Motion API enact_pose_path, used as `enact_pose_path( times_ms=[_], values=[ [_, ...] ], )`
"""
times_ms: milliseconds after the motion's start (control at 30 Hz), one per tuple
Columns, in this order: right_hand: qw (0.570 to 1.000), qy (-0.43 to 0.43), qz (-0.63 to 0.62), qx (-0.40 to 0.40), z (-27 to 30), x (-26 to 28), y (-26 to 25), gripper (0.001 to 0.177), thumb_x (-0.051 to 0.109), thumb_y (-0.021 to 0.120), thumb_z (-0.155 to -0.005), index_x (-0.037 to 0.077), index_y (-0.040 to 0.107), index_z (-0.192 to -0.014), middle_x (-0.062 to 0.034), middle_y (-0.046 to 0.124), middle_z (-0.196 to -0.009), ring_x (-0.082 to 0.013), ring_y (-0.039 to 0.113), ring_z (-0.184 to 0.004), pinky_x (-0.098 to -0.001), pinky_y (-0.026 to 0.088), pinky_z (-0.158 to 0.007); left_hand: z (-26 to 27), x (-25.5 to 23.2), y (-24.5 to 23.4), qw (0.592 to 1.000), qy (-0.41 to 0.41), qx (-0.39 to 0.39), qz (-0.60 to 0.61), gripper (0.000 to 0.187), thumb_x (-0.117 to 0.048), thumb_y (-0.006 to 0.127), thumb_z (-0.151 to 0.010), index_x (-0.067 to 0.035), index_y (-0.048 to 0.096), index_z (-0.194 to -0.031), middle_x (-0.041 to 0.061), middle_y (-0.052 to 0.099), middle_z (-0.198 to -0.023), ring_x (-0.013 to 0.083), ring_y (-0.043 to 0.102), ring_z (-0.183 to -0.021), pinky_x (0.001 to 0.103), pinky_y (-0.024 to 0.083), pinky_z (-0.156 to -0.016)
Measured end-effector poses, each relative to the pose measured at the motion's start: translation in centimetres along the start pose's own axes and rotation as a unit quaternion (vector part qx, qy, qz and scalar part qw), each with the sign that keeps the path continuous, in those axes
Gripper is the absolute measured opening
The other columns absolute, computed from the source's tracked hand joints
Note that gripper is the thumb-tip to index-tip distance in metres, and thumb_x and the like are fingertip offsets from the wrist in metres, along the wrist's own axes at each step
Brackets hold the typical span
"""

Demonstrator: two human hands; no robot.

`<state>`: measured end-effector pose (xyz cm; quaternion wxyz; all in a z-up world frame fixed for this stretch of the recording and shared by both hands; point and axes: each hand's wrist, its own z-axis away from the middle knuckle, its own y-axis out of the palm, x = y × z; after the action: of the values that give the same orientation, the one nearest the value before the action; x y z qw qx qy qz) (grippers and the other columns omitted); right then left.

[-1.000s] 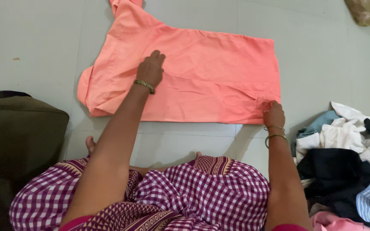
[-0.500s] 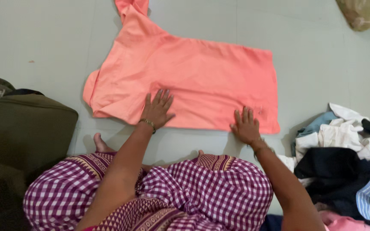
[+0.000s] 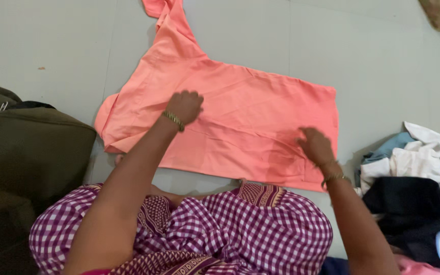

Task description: The person folds a peach-colored shirt on the floor by hand and then places it into an olive green backpack.

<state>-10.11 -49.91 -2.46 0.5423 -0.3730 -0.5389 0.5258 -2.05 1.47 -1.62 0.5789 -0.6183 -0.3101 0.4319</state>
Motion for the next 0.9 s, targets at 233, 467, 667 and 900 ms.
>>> enact_pose_path(
  times_ms=[233, 467, 667, 900],
  values=[
    [0.992, -0.062, 0.079, -0.079, -13.9, -2.3, -3.3, 0.063, 0.019, 0.074, -0.089, 0.007, 0.05, -0.146, -0.0168, 0.053, -0.15, -0.0396, 0.044, -0.143, -0.0527, 0.045, -0.107, -11.8, 7.7, 0.6, 0.961, 0.035, -0.188, -0.199, 0.053, -0.02, 0.068, -0.09, -0.014, 0.058, -0.142, 0.009, 0.043, -0.16, 0.0366, 0.043, -0.143, 0.059, 0.039, -0.108],
    [0.969, -0.084, 0.197, -0.125, -19.6, -5.0, -0.2, 0.071, 0.005, 0.067, -0.083, 0.01, 0.052, -0.152, -0.0116, 0.06, -0.145, -0.0446, 0.043, -0.141, -0.0679, 0.031, -0.099, -19.2, 9.5, 4.3, 0.978, 0.094, -0.114, -0.146, 0.042, -0.016, 0.062, -0.095, -0.016, 0.06, -0.137, 0.004, 0.058, -0.143, 0.0324, 0.047, -0.139, 0.064, 0.026, -0.113],
    [0.981, -0.04, 0.158, -0.103, -17.2, -4.7, -2.2, 0.008, 0.013, 0.071, -0.099, 0.016, 0.074, -0.105, -0.0077, 0.069, -0.096, -0.0323, 0.065, -0.098, -0.0647, 0.037, -0.103, -18.0, 11.4, 2.8, 0.976, 0.036, -0.024, -0.215, 0.014, -0.02, 0.063, -0.094, -0.017, 0.074, -0.102, 0.005, 0.074, -0.098, 0.0298, 0.065, -0.106, 0.056, 0.037, -0.101],
    [0.955, -0.133, 0.124, -0.236, -5.9, -1.1, -9.4, 0.008, 0.003, 0.074, -0.094, 0.01, 0.074, -0.094, -0.0097, 0.066, -0.089, -0.0307, 0.065, -0.082, -0.0444, 0.05, -0.073, -6.1, 10.9, -10.4, 0.927, 0.198, -0.133, -0.288, 0.013, -0.022, 0.064, -0.084, -0.018, 0.07, -0.073, 0.001, 0.067, -0.078, 0.0217, 0.064, -0.087, 0.051, 0.047, -0.107]
  ],
)
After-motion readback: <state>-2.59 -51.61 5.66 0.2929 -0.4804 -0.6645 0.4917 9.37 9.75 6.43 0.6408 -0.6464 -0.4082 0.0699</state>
